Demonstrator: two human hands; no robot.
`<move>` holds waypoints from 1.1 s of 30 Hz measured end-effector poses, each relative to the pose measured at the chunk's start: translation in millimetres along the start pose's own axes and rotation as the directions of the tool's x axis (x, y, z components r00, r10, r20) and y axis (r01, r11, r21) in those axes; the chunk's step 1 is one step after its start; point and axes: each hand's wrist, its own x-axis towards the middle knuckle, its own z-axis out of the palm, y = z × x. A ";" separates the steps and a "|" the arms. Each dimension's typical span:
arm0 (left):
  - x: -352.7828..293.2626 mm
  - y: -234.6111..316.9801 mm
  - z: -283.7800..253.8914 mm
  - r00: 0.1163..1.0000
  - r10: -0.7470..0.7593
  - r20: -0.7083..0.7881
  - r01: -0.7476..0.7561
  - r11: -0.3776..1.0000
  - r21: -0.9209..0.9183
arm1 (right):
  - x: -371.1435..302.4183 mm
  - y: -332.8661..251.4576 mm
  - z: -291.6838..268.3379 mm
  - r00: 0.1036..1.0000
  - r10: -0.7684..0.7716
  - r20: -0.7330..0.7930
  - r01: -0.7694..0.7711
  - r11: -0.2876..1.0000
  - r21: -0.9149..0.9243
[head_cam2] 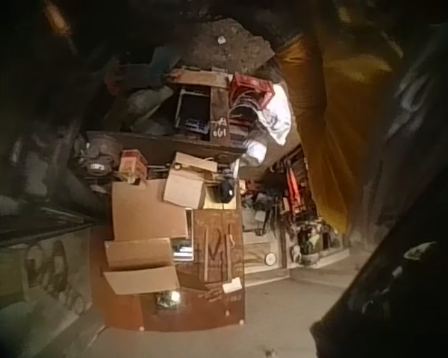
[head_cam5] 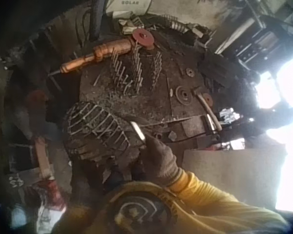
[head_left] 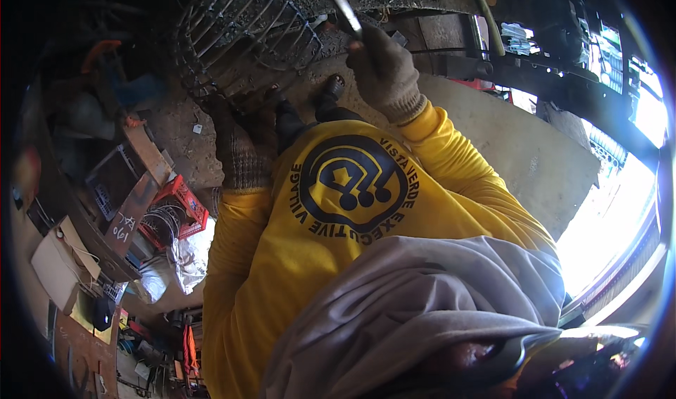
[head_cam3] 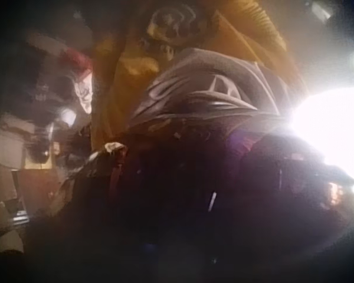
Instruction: The person welds a metal wire frame and then uses a handheld power tool to grind the surface of the frame while holding it.
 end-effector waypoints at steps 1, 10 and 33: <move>0.3 -2.0 -1.7 0.999 0.033 0.004 -0.033 0.999 -0.008 | -2.7 -1.5 -2.0 0.998 0.000 -0.061 0.001 1.000 0.012; 4.7 0.2 -1.9 0.997 0.038 0.073 -0.037 0.999 -0.020 | -7.3 12.2 9.1 0.998 -0.054 -0.039 0.050 0.994 -0.094; 2.8 -2.3 -3.9 0.997 0.021 0.070 -0.022 1.000 0.004 | -28.8 18.3 1.9 0.984 -0.137 -0.113 0.140 0.990 0.018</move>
